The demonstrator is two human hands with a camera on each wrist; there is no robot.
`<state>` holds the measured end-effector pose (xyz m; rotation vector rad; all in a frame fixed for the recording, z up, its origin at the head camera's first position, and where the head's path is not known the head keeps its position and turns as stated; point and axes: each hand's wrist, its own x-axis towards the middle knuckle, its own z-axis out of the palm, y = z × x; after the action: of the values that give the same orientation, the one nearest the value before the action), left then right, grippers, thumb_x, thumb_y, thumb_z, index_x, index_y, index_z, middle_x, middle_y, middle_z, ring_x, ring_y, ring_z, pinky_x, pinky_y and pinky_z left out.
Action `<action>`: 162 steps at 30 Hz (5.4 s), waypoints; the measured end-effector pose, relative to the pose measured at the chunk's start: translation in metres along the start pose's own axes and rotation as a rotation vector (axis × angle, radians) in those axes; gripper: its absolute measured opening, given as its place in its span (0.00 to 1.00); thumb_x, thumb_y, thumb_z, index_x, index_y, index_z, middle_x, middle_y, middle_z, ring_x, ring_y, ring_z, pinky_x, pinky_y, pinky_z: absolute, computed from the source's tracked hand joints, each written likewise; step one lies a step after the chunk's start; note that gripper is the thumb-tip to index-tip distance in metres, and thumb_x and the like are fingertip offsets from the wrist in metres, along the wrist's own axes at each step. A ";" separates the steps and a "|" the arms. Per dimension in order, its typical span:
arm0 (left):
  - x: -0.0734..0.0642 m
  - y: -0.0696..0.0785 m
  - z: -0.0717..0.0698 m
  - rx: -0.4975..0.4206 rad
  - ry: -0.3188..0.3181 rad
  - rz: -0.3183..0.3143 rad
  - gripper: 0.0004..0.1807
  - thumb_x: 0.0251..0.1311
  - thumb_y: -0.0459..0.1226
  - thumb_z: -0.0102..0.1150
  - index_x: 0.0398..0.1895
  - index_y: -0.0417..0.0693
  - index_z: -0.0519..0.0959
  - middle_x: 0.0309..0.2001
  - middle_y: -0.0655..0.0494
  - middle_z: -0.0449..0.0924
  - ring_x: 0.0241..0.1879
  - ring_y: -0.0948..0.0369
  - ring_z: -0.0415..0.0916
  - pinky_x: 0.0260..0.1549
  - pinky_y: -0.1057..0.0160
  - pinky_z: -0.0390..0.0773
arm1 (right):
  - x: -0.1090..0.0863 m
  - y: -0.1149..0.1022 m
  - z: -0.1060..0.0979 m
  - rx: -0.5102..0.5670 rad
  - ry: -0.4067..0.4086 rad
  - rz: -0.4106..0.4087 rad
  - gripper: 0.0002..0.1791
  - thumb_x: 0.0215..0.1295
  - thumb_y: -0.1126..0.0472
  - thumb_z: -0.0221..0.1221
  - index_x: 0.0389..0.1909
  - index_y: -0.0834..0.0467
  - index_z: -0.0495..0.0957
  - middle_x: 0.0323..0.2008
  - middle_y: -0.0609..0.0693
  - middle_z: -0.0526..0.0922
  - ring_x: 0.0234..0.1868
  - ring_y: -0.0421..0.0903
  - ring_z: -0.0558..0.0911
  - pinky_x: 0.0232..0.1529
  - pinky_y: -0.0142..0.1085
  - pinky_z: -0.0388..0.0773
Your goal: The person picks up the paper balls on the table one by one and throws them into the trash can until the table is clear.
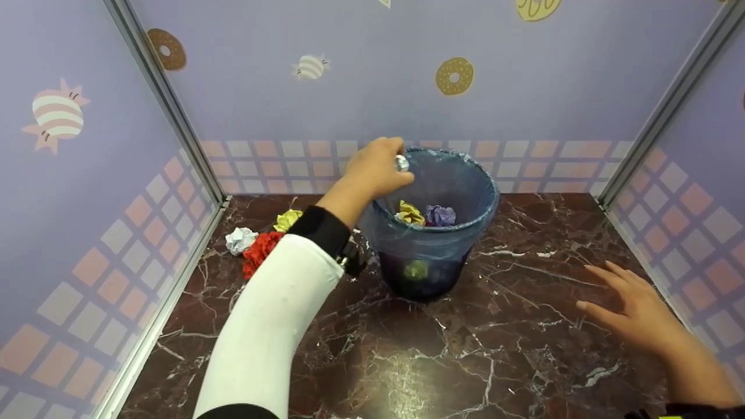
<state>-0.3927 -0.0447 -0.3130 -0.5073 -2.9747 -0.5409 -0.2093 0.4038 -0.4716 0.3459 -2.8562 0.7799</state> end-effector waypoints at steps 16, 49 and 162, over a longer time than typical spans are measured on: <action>0.016 0.053 0.027 0.058 -0.090 0.082 0.24 0.58 0.50 0.64 0.56 0.55 0.75 0.55 0.57 0.76 0.50 0.57 0.75 0.49 0.53 0.79 | -0.013 -0.001 0.017 0.105 0.013 0.059 0.38 0.67 0.50 0.67 0.75 0.55 0.68 0.76 0.75 0.57 0.72 0.84 0.56 0.61 0.84 0.47; -0.017 -0.094 -0.006 0.078 0.001 -0.092 0.53 0.58 0.72 0.56 0.83 0.67 0.50 0.84 0.51 0.48 0.81 0.42 0.49 0.76 0.29 0.47 | -0.002 -0.047 0.053 0.142 -0.010 -0.007 0.38 0.66 0.47 0.68 0.75 0.52 0.68 0.77 0.68 0.61 0.75 0.77 0.58 0.62 0.81 0.55; -0.069 -0.116 -0.013 -0.034 0.015 -0.161 0.18 0.61 0.49 0.59 0.52 0.56 0.72 0.42 0.52 0.83 0.31 0.52 0.78 0.26 0.57 0.78 | 0.022 -0.089 0.049 -0.145 -0.139 -0.167 0.39 0.65 0.37 0.65 0.74 0.43 0.69 0.79 0.60 0.62 0.77 0.72 0.60 0.69 0.76 0.55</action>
<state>-0.3663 -0.1733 -0.3481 -0.2667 -3.0135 -0.6070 -0.2114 0.2997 -0.4662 0.6319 -2.9407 0.5351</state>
